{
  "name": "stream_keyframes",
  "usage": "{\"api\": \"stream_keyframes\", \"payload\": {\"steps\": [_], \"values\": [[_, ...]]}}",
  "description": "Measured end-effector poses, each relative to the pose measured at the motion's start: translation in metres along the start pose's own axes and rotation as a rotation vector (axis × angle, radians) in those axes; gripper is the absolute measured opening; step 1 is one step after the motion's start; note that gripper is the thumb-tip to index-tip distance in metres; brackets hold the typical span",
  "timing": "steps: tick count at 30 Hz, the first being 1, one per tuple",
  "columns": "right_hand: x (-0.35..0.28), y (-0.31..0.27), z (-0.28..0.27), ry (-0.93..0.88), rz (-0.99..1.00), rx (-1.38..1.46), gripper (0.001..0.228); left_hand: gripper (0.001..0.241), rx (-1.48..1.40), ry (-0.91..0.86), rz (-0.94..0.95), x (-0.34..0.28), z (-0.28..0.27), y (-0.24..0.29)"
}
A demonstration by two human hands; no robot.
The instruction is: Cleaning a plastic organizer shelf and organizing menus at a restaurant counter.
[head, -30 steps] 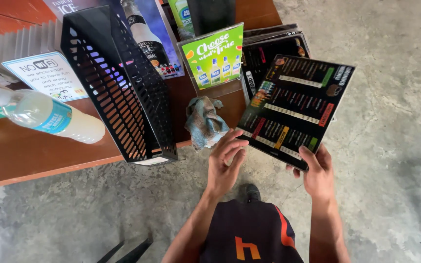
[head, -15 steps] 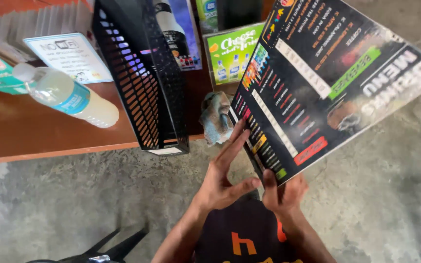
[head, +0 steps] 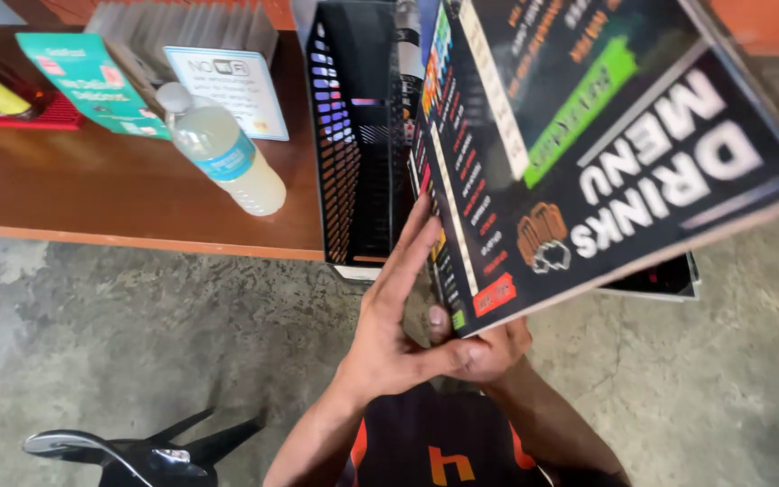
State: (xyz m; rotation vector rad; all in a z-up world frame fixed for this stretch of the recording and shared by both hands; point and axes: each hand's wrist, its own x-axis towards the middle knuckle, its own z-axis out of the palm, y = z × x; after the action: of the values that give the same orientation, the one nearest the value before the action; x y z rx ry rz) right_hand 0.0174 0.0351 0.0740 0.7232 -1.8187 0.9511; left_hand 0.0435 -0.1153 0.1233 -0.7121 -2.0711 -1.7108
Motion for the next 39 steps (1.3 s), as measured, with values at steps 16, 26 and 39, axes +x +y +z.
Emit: {"api": "stream_keyframes", "payload": {"steps": [16,26,39], "values": [[0.028,-0.021,0.047,-0.055,-0.165,0.0,0.059,0.101,0.17,0.067,-0.03,0.0,-0.049,0.034],[0.006,-0.009,0.079,-0.07,-0.119,0.194,0.025,0.091,0.426,0.098,0.124,0.018,-0.069,0.026],[0.065,-0.012,0.058,-0.561,0.052,0.353,0.052,0.06,0.687,0.245,0.123,0.043,-0.076,-0.025]]}}
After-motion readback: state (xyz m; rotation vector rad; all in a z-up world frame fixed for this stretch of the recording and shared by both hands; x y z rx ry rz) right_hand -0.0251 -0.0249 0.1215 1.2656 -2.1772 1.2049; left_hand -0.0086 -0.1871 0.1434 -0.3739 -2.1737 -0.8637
